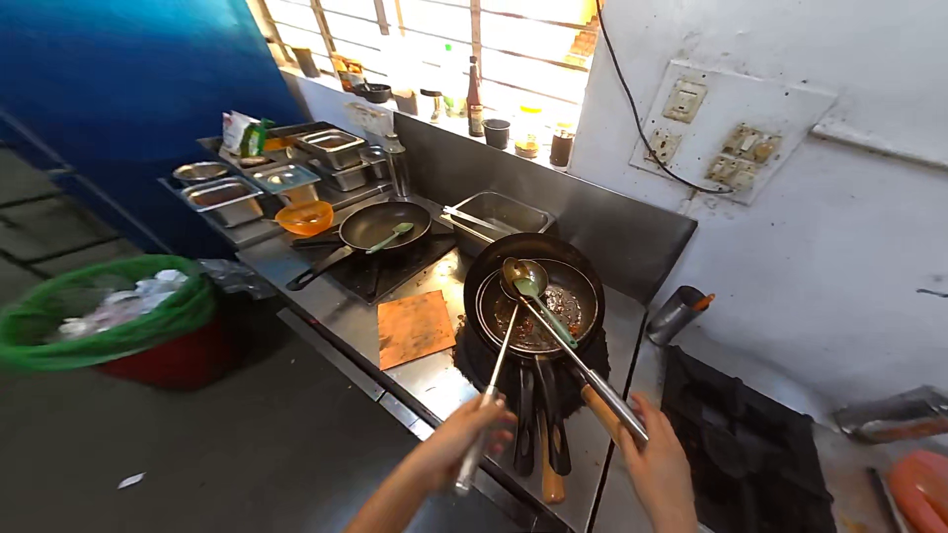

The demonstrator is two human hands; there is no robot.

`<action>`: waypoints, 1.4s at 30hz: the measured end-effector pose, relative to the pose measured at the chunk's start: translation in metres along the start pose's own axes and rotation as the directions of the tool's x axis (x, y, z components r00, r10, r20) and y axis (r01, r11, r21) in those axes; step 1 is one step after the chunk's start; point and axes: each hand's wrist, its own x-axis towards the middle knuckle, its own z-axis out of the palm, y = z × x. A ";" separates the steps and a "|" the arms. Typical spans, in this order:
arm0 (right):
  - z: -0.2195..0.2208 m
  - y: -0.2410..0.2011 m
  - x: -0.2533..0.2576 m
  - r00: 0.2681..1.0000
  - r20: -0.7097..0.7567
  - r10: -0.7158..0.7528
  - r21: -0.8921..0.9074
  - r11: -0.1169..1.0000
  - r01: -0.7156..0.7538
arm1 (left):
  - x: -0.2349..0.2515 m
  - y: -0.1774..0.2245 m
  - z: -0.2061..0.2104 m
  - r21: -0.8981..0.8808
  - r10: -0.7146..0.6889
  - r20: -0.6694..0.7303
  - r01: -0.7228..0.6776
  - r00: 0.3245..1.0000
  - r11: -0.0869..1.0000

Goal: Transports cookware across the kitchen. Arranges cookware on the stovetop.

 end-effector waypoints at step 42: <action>0.037 0.030 -0.046 0.998 0.042 0.051 0.582 0.810 -0.066 | 0.000 -0.068 0.060 -0.090 -0.009 0.185 0.026 0.983 0.996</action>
